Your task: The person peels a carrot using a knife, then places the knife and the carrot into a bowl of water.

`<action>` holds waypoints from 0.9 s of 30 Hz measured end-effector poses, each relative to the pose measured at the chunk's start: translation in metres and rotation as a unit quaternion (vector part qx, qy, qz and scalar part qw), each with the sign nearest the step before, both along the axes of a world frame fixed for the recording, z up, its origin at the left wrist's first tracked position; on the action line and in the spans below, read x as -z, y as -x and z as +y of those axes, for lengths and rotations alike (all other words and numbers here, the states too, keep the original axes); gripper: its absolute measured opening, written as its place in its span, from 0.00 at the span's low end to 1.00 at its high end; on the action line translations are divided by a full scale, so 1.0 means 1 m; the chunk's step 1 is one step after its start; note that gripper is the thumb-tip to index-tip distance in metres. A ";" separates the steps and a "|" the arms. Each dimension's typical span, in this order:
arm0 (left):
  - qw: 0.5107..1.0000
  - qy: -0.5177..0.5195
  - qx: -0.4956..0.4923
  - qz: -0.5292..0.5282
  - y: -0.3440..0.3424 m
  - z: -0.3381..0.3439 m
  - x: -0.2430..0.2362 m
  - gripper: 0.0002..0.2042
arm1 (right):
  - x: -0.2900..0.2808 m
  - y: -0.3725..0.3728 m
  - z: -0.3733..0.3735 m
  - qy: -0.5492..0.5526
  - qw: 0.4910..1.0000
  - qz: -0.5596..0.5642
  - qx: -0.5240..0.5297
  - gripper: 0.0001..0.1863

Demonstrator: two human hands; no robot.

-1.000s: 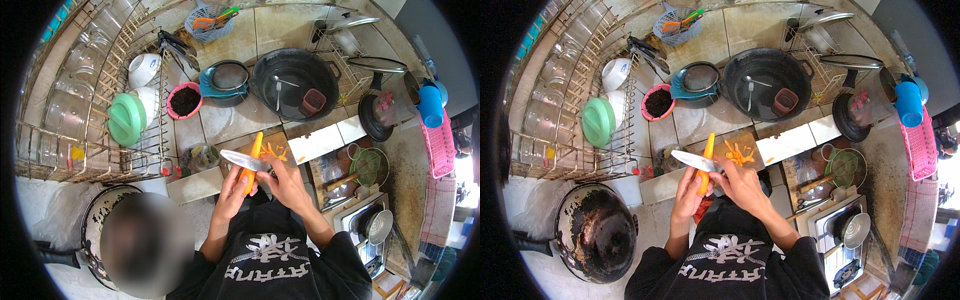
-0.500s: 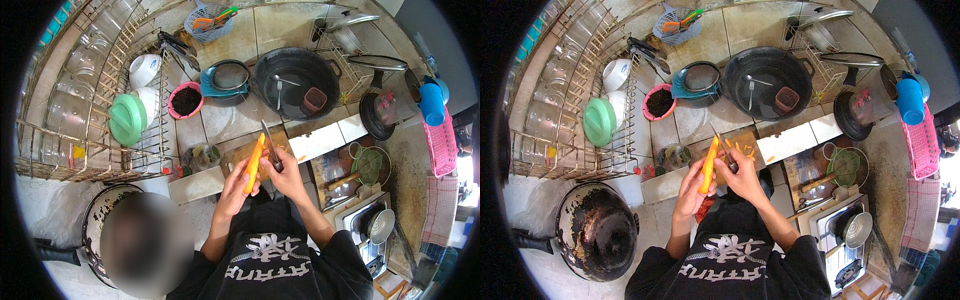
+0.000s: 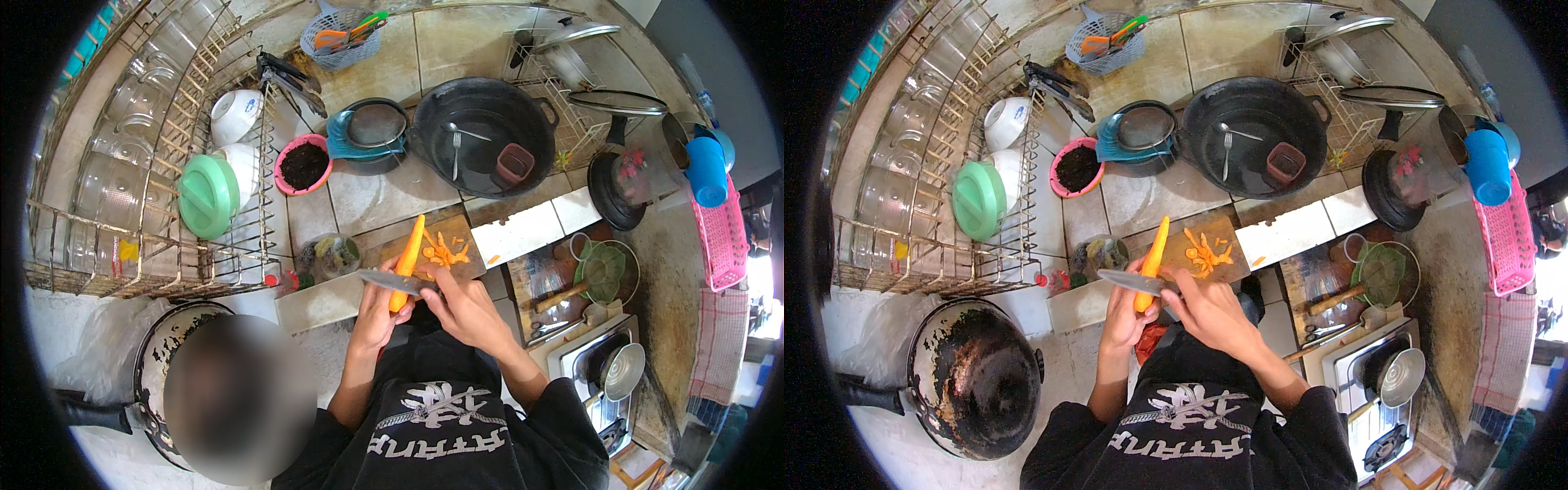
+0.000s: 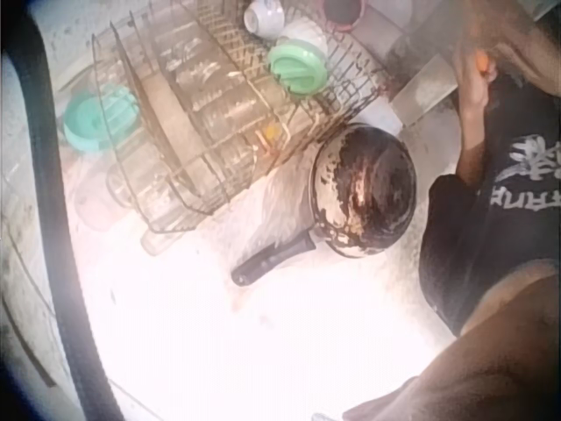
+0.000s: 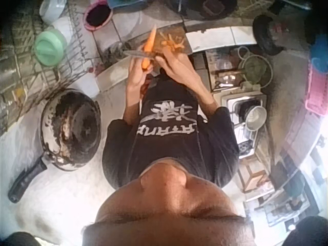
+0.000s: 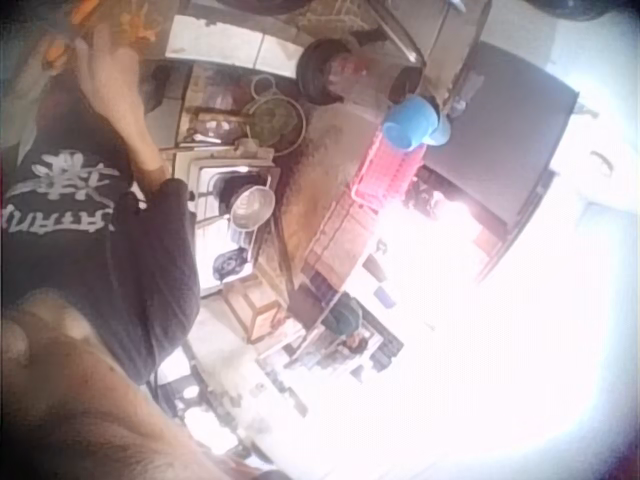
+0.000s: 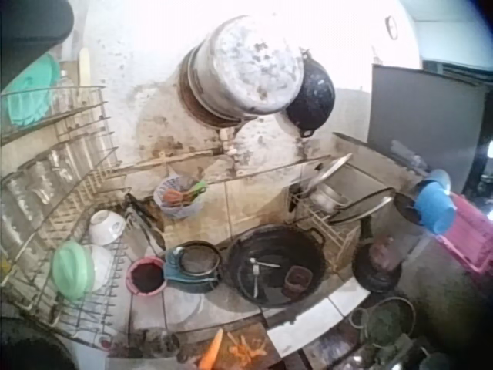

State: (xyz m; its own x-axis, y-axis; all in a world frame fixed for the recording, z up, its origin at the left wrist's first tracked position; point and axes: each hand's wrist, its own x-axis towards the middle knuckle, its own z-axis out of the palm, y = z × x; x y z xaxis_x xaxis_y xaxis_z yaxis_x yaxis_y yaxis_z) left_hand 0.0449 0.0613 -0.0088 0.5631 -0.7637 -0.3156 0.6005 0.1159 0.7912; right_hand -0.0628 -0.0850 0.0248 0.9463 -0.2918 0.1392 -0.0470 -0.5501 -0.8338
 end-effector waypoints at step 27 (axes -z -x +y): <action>0.998 0.032 -0.003 -0.052 0.015 0.000 -0.007 0.23 | 0.006 0.008 0.019 0.085 0.990 -0.103 0.042 0.25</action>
